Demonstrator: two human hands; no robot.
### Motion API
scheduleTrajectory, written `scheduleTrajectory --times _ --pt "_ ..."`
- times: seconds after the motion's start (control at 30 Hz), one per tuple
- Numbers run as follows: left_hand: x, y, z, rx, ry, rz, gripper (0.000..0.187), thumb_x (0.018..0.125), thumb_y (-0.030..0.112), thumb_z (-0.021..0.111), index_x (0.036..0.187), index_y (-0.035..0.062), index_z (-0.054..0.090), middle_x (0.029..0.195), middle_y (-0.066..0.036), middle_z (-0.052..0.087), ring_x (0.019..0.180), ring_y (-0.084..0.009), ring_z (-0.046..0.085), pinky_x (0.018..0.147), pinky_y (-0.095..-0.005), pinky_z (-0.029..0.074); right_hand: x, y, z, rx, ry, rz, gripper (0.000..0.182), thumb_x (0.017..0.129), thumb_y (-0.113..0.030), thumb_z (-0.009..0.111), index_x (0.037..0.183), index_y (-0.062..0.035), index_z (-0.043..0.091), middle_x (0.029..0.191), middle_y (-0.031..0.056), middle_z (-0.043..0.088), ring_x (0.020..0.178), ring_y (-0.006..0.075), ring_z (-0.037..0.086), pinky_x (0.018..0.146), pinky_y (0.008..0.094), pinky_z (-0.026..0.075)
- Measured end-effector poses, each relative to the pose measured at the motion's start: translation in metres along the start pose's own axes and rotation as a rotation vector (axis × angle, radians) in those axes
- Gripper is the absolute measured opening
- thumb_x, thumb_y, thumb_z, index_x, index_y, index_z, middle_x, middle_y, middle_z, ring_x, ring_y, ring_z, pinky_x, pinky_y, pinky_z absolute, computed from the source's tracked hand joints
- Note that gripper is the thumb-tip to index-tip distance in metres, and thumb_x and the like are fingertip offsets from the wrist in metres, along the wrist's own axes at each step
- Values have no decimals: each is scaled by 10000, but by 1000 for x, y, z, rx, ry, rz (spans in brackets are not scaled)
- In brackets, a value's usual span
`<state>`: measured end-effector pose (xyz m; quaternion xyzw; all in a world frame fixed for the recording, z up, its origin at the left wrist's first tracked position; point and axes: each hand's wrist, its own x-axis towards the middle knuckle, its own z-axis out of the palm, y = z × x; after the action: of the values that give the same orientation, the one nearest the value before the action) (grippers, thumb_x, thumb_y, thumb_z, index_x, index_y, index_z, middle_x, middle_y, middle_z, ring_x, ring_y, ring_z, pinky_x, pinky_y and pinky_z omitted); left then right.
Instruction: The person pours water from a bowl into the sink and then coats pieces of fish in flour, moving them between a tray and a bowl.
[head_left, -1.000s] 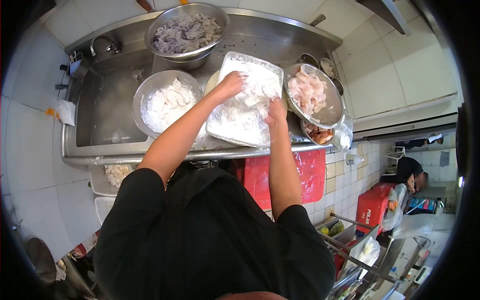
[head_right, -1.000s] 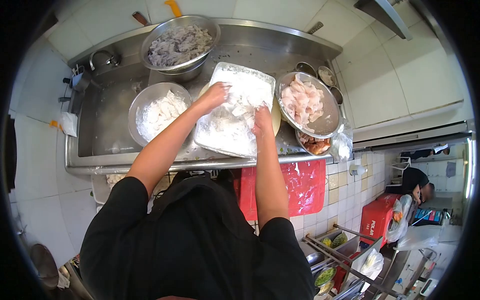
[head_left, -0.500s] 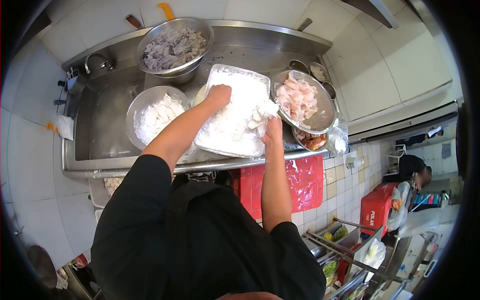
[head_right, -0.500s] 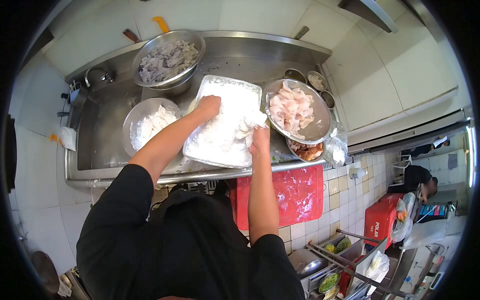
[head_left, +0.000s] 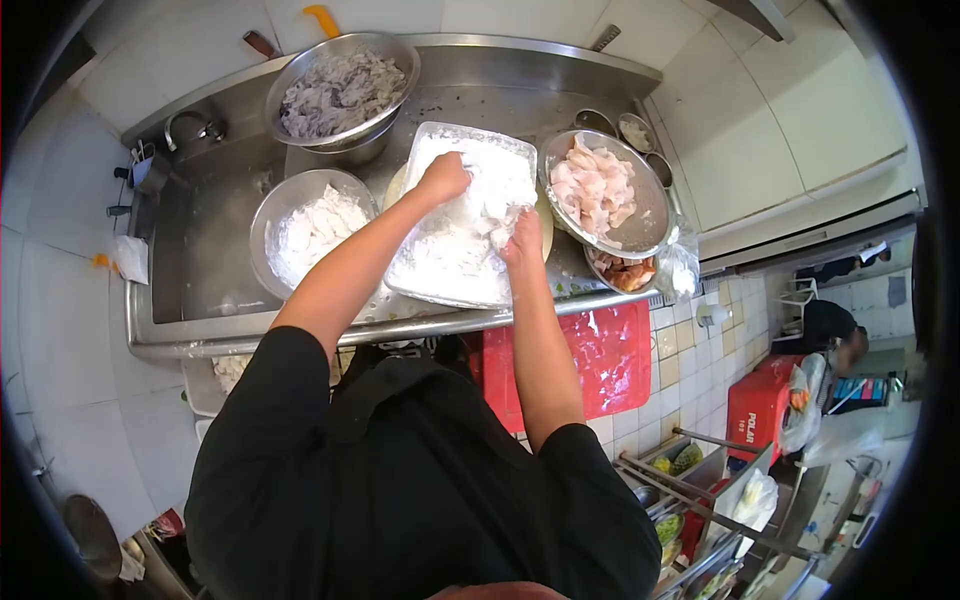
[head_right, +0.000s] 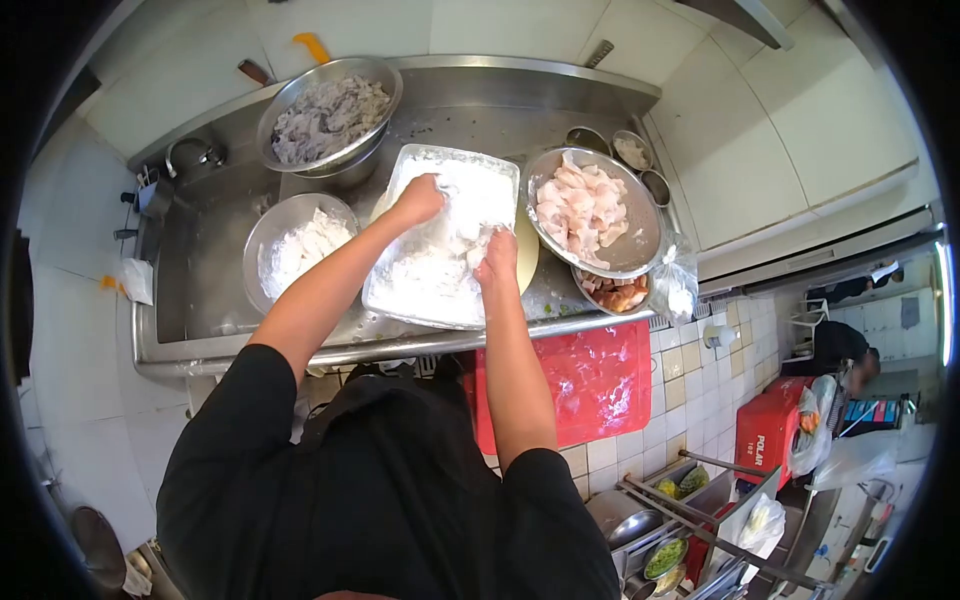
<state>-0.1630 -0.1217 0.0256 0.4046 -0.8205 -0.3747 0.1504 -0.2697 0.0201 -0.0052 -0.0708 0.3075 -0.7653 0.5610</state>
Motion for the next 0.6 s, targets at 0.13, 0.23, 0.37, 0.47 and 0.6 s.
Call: scheduleTrajectory --times 0.13,0.23,0.37,0.47,0.6 --pt "2 -46 41 541 38 424 383 751 65 561 1125 12 618 1039 -200 653 1006 -358 618 920 -417 457 -20 -15 10 110 21 -28 294 940 -202 483 1146 -6 557 1046 128 643 903 251 653 760 405 563" --pt "-1 -34 33 554 -117 195 306 766 90 556 1050 36 655 985 -201 662 982 -342 625 909 -416 457 -25 -22 -4 187 18 -11 291 942 -192 468 1147 -5 557 1047 126 643 914 256 649 761 412 562" --pt "4 -30 10 248 -135 94 257 787 118 556 968 -41 645 970 -222 658 941 -356 620 827 -410 481 -27 -27 -20 81 -8 32 290 940 -192 479 1154 -13 558 1052 122 643 909 248 651 740 400 565" --pt "40 -63 14 104 -131 249 242 816 132 585 890 -93 638 850 -234 653 779 -295 627 709 -380 485 -24 -26 -13 48 56 1 295 932 -194 499 1156 -12 558 1049 120 645 892 246 655 723 387 567" --pt "7 19 -38 -244 -204 110 201 800 89 612 867 -100 630 746 -159 644 658 -169 560 625 -334 454 -10 -21 -8 17 30 -42 297 926 -192 518 1154 -5 556 1026 121 652 872 243 660 722 377 567"
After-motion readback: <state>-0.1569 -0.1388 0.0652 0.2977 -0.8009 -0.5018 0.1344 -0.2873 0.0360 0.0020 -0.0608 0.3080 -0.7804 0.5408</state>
